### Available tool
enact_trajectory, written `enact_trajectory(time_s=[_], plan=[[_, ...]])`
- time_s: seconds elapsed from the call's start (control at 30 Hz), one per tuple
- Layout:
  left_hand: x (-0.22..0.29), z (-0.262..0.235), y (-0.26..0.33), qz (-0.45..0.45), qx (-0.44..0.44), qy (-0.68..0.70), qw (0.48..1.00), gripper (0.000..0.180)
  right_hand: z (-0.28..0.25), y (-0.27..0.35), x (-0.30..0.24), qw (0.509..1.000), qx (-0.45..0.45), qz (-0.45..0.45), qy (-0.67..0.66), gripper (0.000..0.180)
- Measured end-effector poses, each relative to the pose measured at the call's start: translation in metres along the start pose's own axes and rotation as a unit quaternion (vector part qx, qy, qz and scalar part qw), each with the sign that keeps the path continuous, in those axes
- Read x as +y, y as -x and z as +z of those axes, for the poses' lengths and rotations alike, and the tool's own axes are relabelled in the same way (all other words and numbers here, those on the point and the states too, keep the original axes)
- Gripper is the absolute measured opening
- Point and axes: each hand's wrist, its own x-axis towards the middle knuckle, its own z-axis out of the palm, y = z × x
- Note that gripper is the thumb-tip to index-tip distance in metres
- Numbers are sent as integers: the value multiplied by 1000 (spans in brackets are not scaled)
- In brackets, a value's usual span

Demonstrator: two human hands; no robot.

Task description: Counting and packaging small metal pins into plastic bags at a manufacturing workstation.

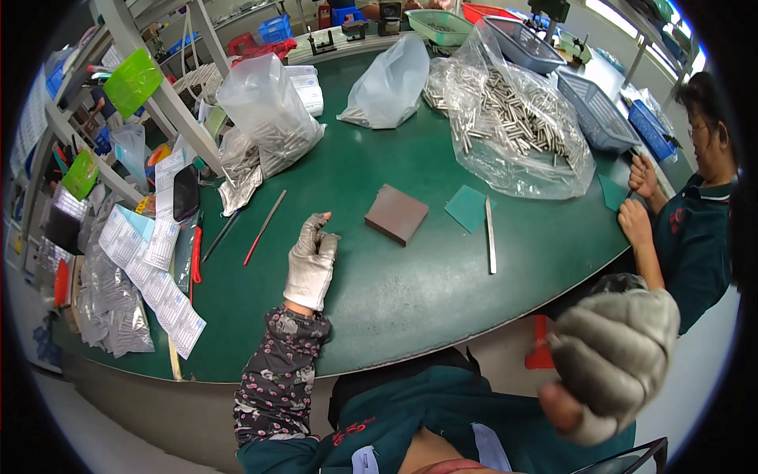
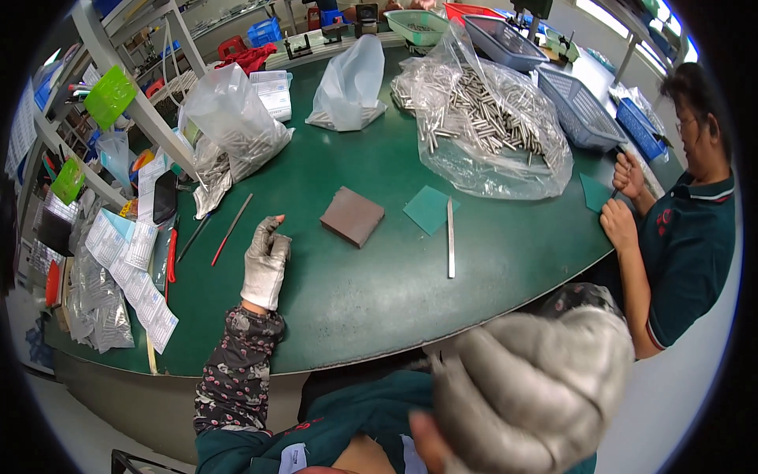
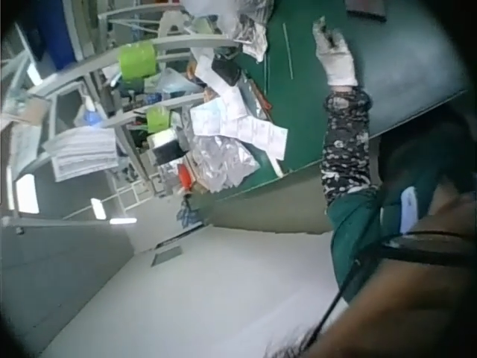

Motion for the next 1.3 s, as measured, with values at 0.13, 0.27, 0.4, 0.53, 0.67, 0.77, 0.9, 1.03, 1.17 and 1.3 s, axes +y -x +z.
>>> enact_trajectory(time_s=[0.13,0.27,0.4,0.53,0.67,0.77,0.9,1.03,1.17,1.3], plan=[[-12,1,-2,25,11,-28,999,34,-45,9,-13,999,-30,5,-30,21],[-1,6,-2,76,14,-81,994,31,-82,19,-31,985,-99,133,-45,23],[-3,12,-10,162,-26,-105,981,33,-54,51,-18,987,-34,154,-28,22],[34,36,-23,221,-107,-312,918,50,39,99,33,911,-169,373,-42,42],[60,70,-28,136,-149,-487,849,74,103,122,47,840,-282,463,15,49],[68,89,-36,90,-169,-545,816,68,119,126,53,811,-310,496,0,43],[49,82,-66,112,-55,-560,819,59,121,134,68,830,-304,467,32,44],[34,72,-84,112,93,-576,804,62,124,128,78,886,-205,416,4,48],[30,86,-66,230,7,-475,850,57,129,115,63,917,-231,318,-62,39],[37,112,-39,298,-102,-370,874,56,115,128,60,927,-312,203,-44,34]])
